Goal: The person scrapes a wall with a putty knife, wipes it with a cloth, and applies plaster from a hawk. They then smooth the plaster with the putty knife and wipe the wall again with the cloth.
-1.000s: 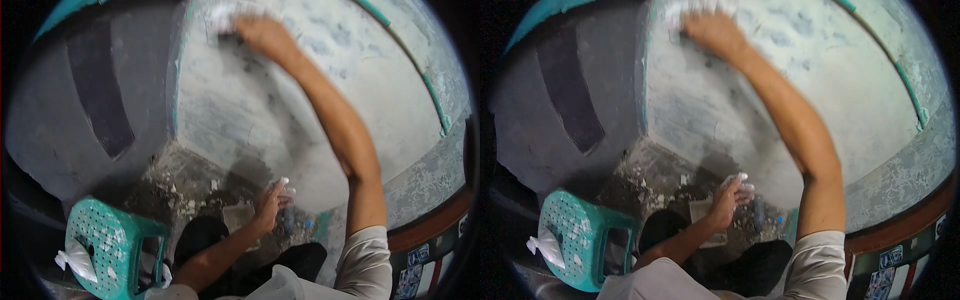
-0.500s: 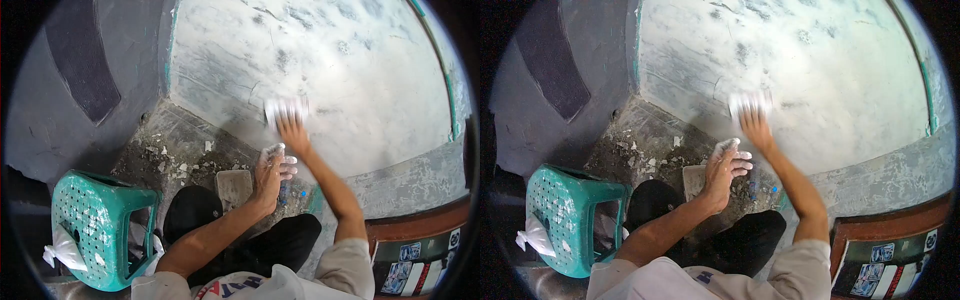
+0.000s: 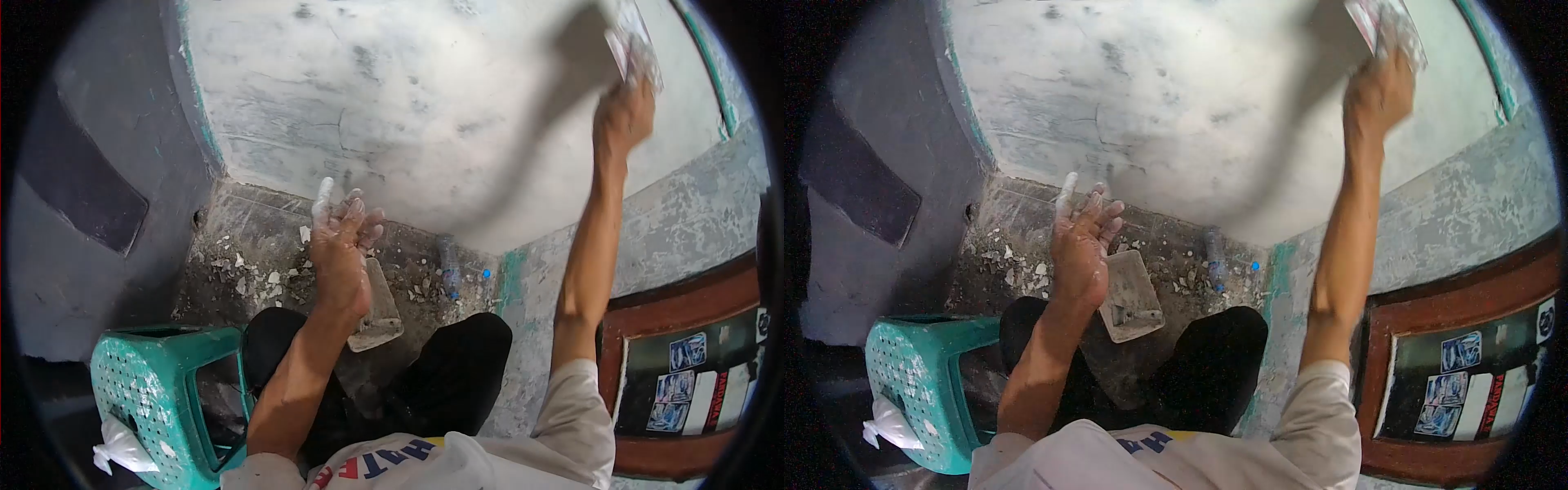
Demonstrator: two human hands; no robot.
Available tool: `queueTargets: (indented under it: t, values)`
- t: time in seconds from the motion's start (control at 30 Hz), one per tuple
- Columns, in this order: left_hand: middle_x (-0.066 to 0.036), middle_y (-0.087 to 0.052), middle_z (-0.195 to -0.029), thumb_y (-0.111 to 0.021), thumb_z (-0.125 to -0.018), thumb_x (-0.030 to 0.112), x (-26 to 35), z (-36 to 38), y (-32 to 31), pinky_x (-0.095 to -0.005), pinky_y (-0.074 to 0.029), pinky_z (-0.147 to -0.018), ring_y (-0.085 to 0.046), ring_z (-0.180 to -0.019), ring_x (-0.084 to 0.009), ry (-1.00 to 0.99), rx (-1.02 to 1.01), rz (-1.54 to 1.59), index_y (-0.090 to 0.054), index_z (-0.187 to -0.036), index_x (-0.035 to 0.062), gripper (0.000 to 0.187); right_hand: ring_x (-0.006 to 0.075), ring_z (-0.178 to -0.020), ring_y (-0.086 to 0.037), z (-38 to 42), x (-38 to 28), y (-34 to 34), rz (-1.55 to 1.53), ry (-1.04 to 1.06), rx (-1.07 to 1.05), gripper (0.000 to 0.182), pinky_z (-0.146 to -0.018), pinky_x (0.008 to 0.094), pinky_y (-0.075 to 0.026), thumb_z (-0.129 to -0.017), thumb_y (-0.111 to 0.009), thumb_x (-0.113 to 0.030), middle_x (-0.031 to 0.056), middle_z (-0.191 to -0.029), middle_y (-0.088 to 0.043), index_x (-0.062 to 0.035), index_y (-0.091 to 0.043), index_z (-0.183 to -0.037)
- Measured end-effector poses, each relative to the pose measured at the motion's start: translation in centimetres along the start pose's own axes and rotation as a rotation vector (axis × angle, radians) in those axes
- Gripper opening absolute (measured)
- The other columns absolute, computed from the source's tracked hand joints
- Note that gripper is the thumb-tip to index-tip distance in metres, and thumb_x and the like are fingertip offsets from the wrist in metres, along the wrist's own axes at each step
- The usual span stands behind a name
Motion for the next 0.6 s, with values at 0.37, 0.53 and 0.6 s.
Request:
queueTargets:
  t: [0.37,0.53,0.6]
  values:
    - [-0.006,-0.068,-0.101,-0.056,-0.103,0.034,-1.3,0.2,0.2,-0.0310,-0.051,-0.080,-0.064,-0.087,-0.0156,0.148,-0.100,0.000,-0.045,-0.147,0.0104,0.051,0.0359,-0.128,-0.056,42.4,-13.2,3.9,-0.528,0.177,-1.635,0.051,-0.109,0.0480,-0.043,-0.087,-0.054,-0.005,0.0174,-0.141,-0.056,-0.0130,-0.057,-0.138]
    - [-0.003,-0.066,-0.094,-0.059,-0.102,0.033,-0.9,0.2,-0.2,-0.0303,-0.051,-0.078,-0.062,-0.083,-0.0138,0.163,-0.102,-0.139,-0.050,-0.144,0.0106,0.048,0.0367,-0.125,-0.057,31.0,0.9,7.2,-0.457,-0.179,-0.768,0.047,-0.107,0.0434,-0.045,-0.086,-0.054,0.005,0.0209,-0.134,-0.060,-0.0070,-0.061,-0.131]
    - [-0.001,-0.062,-0.088,-0.060,-0.101,0.032,-1.0,-0.1,0.3,-0.0294,-0.051,-0.076,-0.061,-0.079,-0.0121,0.157,-0.041,-0.084,-0.054,-0.141,0.0106,0.045,0.0401,-0.119,-0.059,22.5,7.9,7.2,-0.130,-0.386,-0.412,0.040,-0.100,0.0430,-0.047,-0.092,-0.052,0.003,0.0231,-0.130,-0.061,-0.0010,-0.058,-0.132]
Point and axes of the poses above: each hand's wrist, its own z-axis away from the middle knuckle, its own y-axis out of the back of the hand, x = y × z, the point moved 3 cm from there along -z, towards the middle knuckle
